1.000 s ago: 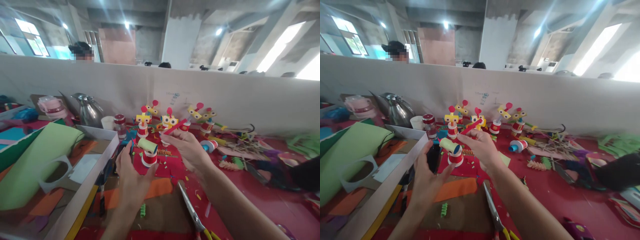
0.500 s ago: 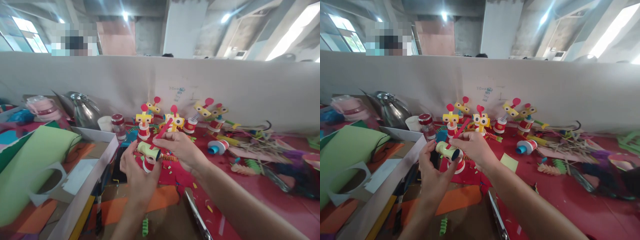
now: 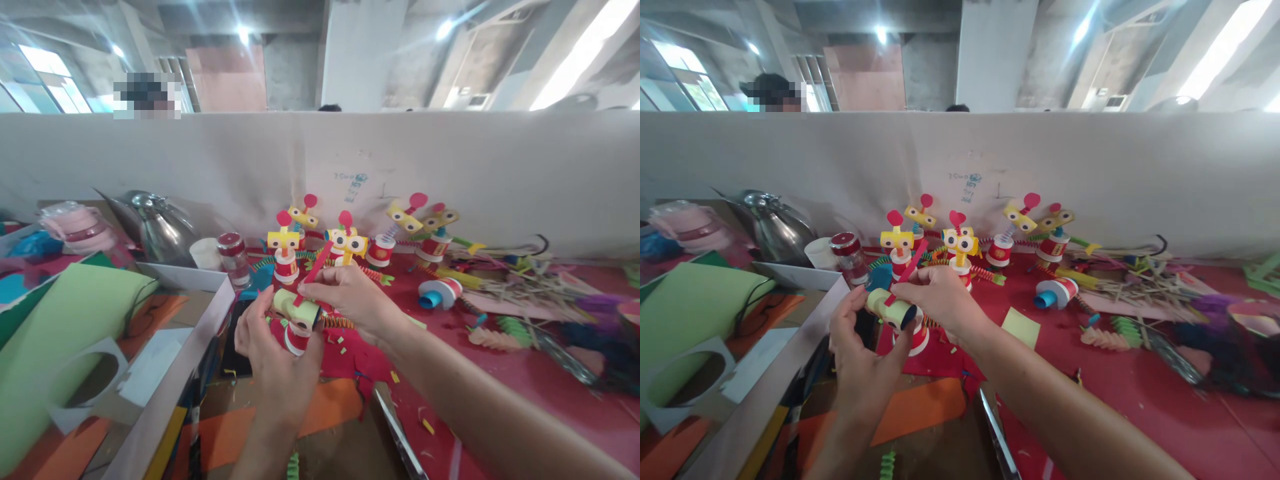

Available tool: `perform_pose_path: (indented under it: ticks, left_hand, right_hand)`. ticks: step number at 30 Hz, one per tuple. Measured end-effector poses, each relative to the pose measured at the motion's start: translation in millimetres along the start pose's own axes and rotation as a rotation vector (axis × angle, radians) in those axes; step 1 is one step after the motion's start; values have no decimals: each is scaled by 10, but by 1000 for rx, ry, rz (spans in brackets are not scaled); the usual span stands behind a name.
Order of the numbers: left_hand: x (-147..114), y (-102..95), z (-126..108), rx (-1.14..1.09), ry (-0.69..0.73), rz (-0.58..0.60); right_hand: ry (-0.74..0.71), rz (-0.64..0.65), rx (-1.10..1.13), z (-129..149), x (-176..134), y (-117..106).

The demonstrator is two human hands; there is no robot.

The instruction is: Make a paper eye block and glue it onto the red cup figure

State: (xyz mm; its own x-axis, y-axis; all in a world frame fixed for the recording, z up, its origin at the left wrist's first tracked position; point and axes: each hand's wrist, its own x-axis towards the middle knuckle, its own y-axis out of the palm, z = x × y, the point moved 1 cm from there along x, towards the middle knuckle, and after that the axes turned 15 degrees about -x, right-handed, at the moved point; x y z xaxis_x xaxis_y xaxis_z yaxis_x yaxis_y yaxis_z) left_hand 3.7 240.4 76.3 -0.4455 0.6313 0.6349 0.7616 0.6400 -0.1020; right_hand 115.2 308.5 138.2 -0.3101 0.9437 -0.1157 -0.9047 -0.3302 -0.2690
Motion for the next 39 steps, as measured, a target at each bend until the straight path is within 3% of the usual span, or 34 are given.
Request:
perform_pose_path:
  ticks: [8,17,31,36,39]
  left_hand:
    - [-15,-20,15,13,-28,34]
    - [27,-24,-11,73,159,73]
    - [46,-37,-7,141,178,114]
    - [52,-45,-12,140,158,104]
    - [68,-52,-16,124,144,128]
  right_hand:
    - [27,-26,-34,5,24,13]
    - [-18,24,-103,-18,56,-1]
    - [15,-16,-228,39,75,1]
    - [-19,-127,-67,-46,136,-117]
    - [-81,-64,-113,-91,176,-220]
